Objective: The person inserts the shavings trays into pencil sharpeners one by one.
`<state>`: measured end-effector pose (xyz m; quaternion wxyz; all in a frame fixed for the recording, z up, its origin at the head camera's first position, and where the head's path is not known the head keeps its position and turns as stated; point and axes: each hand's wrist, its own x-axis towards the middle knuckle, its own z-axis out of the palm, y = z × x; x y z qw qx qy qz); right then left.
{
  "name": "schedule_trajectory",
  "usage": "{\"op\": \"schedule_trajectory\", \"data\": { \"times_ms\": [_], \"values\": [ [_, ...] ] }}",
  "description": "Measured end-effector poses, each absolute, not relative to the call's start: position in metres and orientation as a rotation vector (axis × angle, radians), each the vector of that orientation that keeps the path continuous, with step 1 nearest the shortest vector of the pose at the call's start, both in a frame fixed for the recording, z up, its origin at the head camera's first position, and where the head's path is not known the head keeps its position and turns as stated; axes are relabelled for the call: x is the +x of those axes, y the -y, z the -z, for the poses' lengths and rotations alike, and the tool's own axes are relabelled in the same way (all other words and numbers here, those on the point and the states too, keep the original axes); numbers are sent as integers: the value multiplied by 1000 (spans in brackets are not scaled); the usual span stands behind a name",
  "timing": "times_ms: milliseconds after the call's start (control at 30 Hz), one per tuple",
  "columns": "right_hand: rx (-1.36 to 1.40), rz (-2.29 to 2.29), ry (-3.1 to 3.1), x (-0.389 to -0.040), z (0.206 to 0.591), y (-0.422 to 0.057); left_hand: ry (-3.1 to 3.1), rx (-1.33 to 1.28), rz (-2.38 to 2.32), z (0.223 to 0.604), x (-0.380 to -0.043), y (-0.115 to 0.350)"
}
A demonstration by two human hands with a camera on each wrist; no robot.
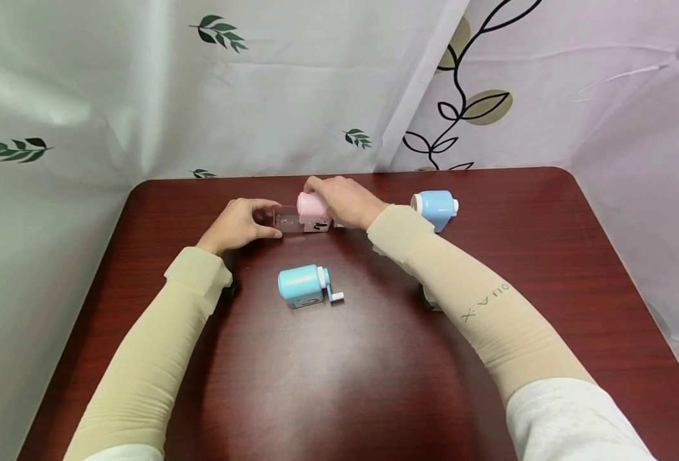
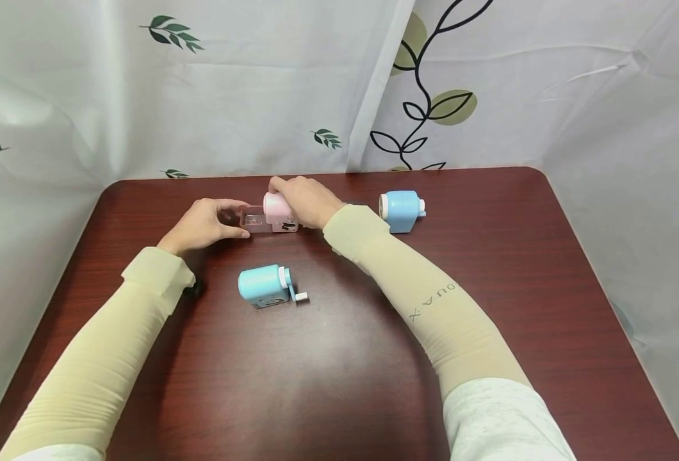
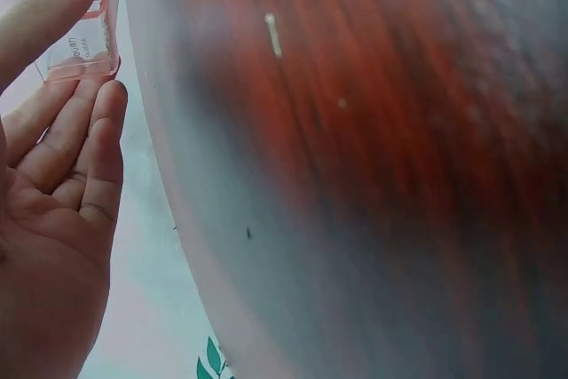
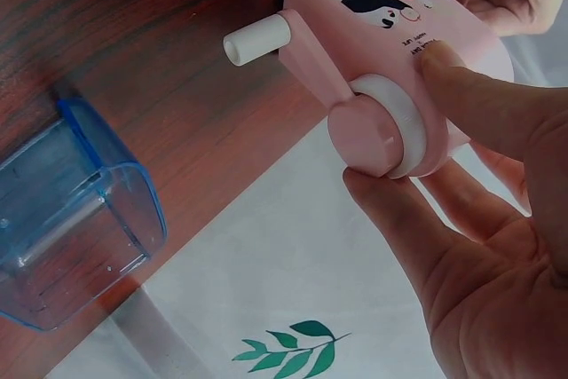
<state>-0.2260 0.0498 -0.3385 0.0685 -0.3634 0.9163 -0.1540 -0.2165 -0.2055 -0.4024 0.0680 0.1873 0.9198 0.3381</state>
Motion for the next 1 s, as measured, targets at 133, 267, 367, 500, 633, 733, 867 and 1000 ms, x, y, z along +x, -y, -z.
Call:
{"op": "schedule_trajectory", "data": {
  "times_ms": [133, 267, 367, 500, 633, 733, 867, 1000],
  "values": [
    [-1089, 467, -2763, -226, 339, -50, -2767, 558, -1050, 402, -217, 204],
    [-1085, 465, -2761, -226, 339, -50, -2761, 555, -1071, 403, -217, 203],
    [-1082, 456, -2756, -226, 338, -50, -2754, 552, -1079, 403, -218, 201],
    [-1078, 445, -2754, -226, 338, -50, -2754, 554, -1073, 404, -219, 198],
    [-1079, 448, -2751, -226, 337, -50, -2751, 558, -1072, 404, -220, 196],
    [-1082, 451, -2750, -226, 337, -50, -2745, 563, -1070, 404, -221, 193],
    [-1081, 451, -2747, -227, 338, -49, -2737, 561, -1068, 404, -222, 190],
    [-1079, 452, -2748, -227, 338, -49, -2741, 568, -1065, 405, -223, 186]
  ]
}}
